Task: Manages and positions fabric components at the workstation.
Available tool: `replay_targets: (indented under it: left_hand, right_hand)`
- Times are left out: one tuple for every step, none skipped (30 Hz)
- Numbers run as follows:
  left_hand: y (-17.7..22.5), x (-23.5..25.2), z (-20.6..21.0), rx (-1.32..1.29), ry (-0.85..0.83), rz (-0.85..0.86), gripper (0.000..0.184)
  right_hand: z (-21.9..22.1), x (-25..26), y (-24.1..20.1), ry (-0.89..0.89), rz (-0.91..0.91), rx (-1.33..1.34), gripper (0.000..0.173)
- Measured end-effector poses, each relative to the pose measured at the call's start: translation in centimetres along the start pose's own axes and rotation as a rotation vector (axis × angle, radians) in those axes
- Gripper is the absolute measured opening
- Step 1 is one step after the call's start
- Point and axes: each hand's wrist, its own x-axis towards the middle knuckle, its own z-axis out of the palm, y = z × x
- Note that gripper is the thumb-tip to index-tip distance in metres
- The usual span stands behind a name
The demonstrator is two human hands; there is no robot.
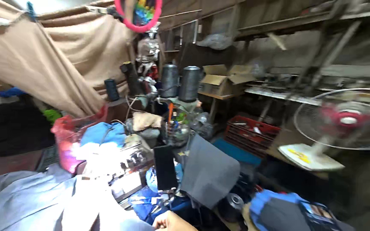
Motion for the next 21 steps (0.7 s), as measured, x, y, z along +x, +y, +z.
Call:
replay_targets:
  left_hand:
    - [-1.8,1.6,1.9,-0.01,0.148,0.077,0.05]
    - [-3.5,3.1,3.5,-0.014,0.27,0.15,0.047]
    - [-4.8,4.3,4.6,0.0,0.322,0.207,0.045]
    - [-5.6,5.0,5.2,0.032,0.307,0.228,0.043]
    - [-6.5,5.5,5.7,0.046,0.312,0.264,0.041]
    - [-6.6,5.6,5.7,0.041,0.29,0.265,0.041]
    - [-6.4,5.4,5.4,0.04,0.258,0.237,0.042]
    - [-6.4,5.4,5.2,0.027,0.239,0.205,0.044]
    - [-7.1,6.0,6.0,0.012,0.272,0.214,0.046]
    - [-8.1,6.9,7.2,0.012,0.335,0.239,0.045]
    - [-8.6,7.5,8.0,0.022,0.392,0.258,0.043]
    - [-8.3,7.1,7.6,0.012,0.364,0.241,0.045]
    - [-7.5,6.4,6.7,-0.001,0.299,0.202,0.048]
    - [-7.1,5.9,6.0,0.001,0.236,0.19,0.048]
    - [-7.2,5.9,6.0,0.012,0.232,0.191,0.047]
    - [-7.4,6.2,6.3,0.022,0.245,0.176,0.046]
    - [-7.7,6.6,6.7,0.027,0.262,0.178,0.046]
    - [-7.8,6.8,6.9,0.021,0.284,0.193,0.046]
    - [-7.8,6.9,7.1,0.029,0.308,0.211,0.045]
    - [-7.9,7.0,7.2,0.039,0.322,0.225,0.045]
    - [-7.8,6.9,7.0,0.084,0.299,0.223,0.045]
  right_hand:
    - [-0.8,-0.9,-0.1,0.027,0.031,-0.025,0.021]
    - [-2.0,-2.0,-0.2,0.079,0.059,-0.003,0.022]
    - [-3.2,-3.3,-0.5,0.184,0.07,0.056,0.02]
    - [-4.7,-4.8,-0.8,0.347,0.07,0.12,0.018]
    - [-6.4,-6.1,-1.0,0.556,0.065,0.155,0.015]
    - [-8.4,-7.4,-0.7,0.789,0.061,0.14,0.014]
    - [-10.4,-8.6,0.1,1.017,0.07,0.077,0.014]
    - [-12.2,-9.7,1.3,1.217,0.095,-0.003,0.016]
    - [-13.8,-10.7,2.5,1.384,0.128,-0.078,0.018]
    - [-14.9,-11.4,3.6,1.515,0.174,-0.168,0.018]
    - [-15.6,-11.9,4.2,1.6,0.217,-0.297,0.018]
    - [-15.7,-11.9,4.1,1.632,0.222,-0.431,0.019]
    - [-15.4,-11.4,3.6,1.603,0.194,-0.545,0.02]
    - [-14.9,-10.4,3.1,1.525,0.154,-0.627,0.02]
    - [-14.2,-9.2,2.6,1.421,0.132,-0.678,0.021]
    - [-13.5,-7.8,2.3,1.323,0.131,-0.708,0.023]
    - [-12.8,-6.3,2.3,1.254,0.148,-0.734,0.026]
    - [-12.3,-4.7,2.1,1.203,0.189,-0.749,0.031]
    - [-11.8,-3.3,1.6,1.151,0.262,-0.756,0.037]
    - [-11.5,-1.9,0.9,1.089,0.353,-0.762,0.042]
    - [-11.3,-0.7,0.3,1.022,0.434,-0.77,0.042]
